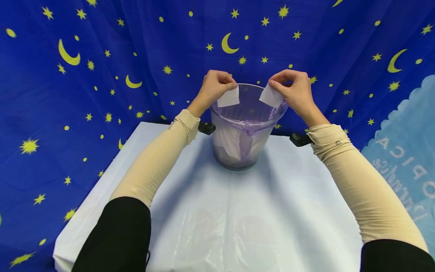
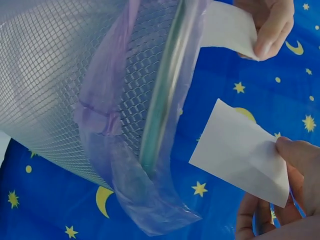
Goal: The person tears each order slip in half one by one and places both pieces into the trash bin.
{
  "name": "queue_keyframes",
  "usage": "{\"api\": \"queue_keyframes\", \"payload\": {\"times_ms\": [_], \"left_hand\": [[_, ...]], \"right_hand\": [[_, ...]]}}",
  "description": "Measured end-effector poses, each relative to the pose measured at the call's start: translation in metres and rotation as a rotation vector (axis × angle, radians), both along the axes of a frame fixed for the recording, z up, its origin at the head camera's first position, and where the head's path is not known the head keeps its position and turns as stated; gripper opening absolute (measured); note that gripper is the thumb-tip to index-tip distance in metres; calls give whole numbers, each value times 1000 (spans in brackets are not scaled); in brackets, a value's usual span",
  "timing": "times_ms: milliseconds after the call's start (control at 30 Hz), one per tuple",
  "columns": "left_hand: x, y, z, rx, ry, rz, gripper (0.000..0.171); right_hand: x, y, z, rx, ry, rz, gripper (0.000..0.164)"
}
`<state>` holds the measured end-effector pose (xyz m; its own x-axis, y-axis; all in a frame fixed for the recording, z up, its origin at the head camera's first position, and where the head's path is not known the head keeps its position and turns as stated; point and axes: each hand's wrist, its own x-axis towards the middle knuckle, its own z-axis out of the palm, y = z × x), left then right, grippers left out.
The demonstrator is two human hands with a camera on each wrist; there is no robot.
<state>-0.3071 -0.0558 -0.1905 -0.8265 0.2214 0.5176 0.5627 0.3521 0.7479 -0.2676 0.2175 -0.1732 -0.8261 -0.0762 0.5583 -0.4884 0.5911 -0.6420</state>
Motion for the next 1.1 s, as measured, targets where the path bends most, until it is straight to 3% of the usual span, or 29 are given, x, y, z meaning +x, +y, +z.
{"api": "queue_keyframes", "payload": {"times_ms": [333,533,833,1100], "left_hand": [[-3,-9,-4,19,-28,-45,9],[-3,-17,-6,26,-68,-47,12],[-8,-53,-12,7,-108,24,15],[-10,-94,-20,78,-178,105,19]], "right_hand": [[-2,2,-4,47,-3,-24,28],[3,7,-8,56,-4,-60,38],[9,43,-25,4,-16,-140,48],[17,91,-53,-33,-27,-248,52]]}}
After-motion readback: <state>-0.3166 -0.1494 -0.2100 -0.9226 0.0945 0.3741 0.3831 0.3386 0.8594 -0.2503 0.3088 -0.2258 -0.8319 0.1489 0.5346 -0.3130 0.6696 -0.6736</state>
